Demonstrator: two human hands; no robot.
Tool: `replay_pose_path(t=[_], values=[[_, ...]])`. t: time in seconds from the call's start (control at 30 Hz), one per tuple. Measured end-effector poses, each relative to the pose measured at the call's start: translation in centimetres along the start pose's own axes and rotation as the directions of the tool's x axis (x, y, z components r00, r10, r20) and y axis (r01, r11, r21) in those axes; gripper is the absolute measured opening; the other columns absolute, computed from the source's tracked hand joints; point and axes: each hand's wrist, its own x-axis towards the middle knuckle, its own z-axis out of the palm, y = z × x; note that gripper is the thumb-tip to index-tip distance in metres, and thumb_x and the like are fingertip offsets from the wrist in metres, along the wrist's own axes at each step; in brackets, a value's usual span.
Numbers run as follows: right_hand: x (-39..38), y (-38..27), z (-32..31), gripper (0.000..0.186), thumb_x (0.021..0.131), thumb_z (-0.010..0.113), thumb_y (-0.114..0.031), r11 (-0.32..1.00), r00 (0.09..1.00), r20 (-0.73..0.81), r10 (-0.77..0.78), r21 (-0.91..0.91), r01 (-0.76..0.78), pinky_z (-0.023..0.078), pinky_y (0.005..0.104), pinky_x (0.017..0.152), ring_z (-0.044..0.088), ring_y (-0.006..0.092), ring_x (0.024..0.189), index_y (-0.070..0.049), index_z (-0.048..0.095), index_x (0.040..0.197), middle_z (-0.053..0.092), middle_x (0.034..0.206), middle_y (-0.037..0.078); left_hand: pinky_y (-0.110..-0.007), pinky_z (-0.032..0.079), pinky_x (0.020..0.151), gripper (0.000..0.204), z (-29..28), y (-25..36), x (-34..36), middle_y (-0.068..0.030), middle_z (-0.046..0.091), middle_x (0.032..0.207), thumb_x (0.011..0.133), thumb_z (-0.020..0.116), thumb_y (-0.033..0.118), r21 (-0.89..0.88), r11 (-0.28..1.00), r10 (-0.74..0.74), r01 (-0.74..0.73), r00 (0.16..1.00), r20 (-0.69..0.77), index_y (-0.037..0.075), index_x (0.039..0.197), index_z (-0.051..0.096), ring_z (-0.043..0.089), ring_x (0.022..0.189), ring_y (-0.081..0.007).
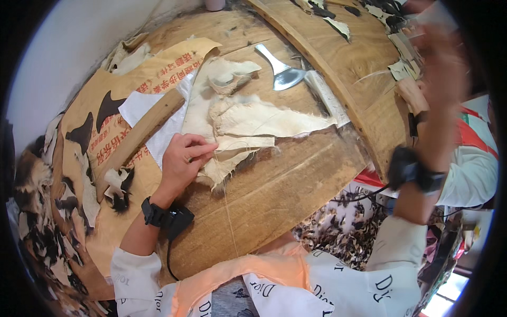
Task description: Sewing pieces of fur together and cutting patterns out of animal pelts in a workshop.
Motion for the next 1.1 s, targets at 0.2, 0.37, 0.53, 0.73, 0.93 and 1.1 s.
replay_pose_path(t=[0.2, 0.37, 0.53, 0.73, 0.93, 1.1], values=[[-11.4, 8.7, 19.0, 0.02, 0.065, 0.06, -0.002, 0.828, 0.793, 0.598, -0.12, -0.38, 0.412, 0.047, 0.0343, 0.07, 0.053, 0.0292, 0.08, -0.002, 0.058, 0.085, 0.051, 0.084, 0.011, -0.028, 0.044, 0.07, 0.025, -0.4, 0.2, 0.0, 0.0004, 0.062, 0.086, 0.068, 0.071, 0.01, -0.03, 0.999, -0.033, 0.034, 0.999, 0.018, 0.017, 0.093, 0.071, 0.051, 0.078, -0.0187], [-11.8, 8.6, 20.7, 0.01, 0.065, 0.062, -0.005, 0.739, 0.744, 0.65, -0.159, -0.421, 0.525, 0.045, 0.0322, 0.065, 0.05, 0.0254, 0.073, -0.003, 0.054, 0.072, 0.047, 0.075, 0.007, -0.029, 0.044, 0.071, 0.025, -0.4, 0.2, 0.0, -0.0003, 0.062, 0.086, 0.067, 0.071, 0.01, -0.034, 0.998, -0.044, 0.045, 0.999, 0.018, 0.015, 0.092, 0.071, 0.051, 0.079, -0.0191], [-10.8, 7.2, 17.9, 0.008, 0.066, 0.061, -0.001, 0.794, 0.801, 0.571, -0.18, -0.397, 0.462, 0.046, 0.0312, 0.063, 0.053, 0.024, 0.07, -0.005, 0.056, 0.071, 0.048, 0.071, 0.008, -0.029, 0.045, 0.068, 0.021, -0.3, 0.1, 0.0, 0.0035, 0.061, 0.084, 0.069, 0.071, 0.014, -0.02, 1.0, -0.011, 0.011, 1.0, -0.001, 0.018, 0.089, 0.071, 0.05, 0.076, -0.0179], [-1.8, 3.0, 4.9, 0.011, 0.079, 0.065, -0.012, 0.452, 0.896, -0.19, -0.401, -0.892, 0.013, 0.047, 0.0298, 0.066, 0.06, 0.0231, 0.077, -0.007, 0.063, 0.09, 0.062, 0.085, 0.01, -0.027, 0.043, 0.069, 0.025, -0.3, 0.1, 0.0, 0.0014, 0.062, 0.085, 0.067, 0.072, 0.009, -0.034, 0.999, -0.023, 0.024, 1.0, 0.017, 0.019, 0.09, 0.072, 0.051, 0.077, -0.0171], [-6.4, 7.3, 11.3, 0.012, 0.074, 0.062, -0.011, 0.521, 0.918, 0.326, -0.226, -0.756, 0.397, 0.047, 0.0375, 0.065, 0.057, 0.0306, 0.076, -0.003, 0.06, 0.083, 0.059, 0.084, 0.014, -0.026, 0.043, 0.068, 0.023, -0.2, 0.0, -0.1, 0.0021, 0.063, 0.085, 0.067, 0.072, 0.01, -0.053, 0.998, -0.03, 0.031, 1.0, 0.008, 0.019, 0.089, 0.073, 0.051, 0.077, -0.0155], [-11.4, 8.8, 19.6, 0.004, 0.07, 0.061, -0.007, 0.832, 0.832, 0.538, -0.139, -0.392, 0.392, 0.046, 0.0348, 0.069, 0.054, 0.0265, 0.076, -0.003, 0.059, 0.07, 0.053, 0.076, 0.008, -0.026, 0.044, 0.065, 0.017, -0.1, -0.1, 0.0, 0.0061, 0.062, 0.083, 0.069, 0.072, 0.015, -0.04, 0.999, -0.004, 0.003, 1.0, -0.021, 0.02, 0.086, 0.073, 0.05, 0.074, -0.0157]])
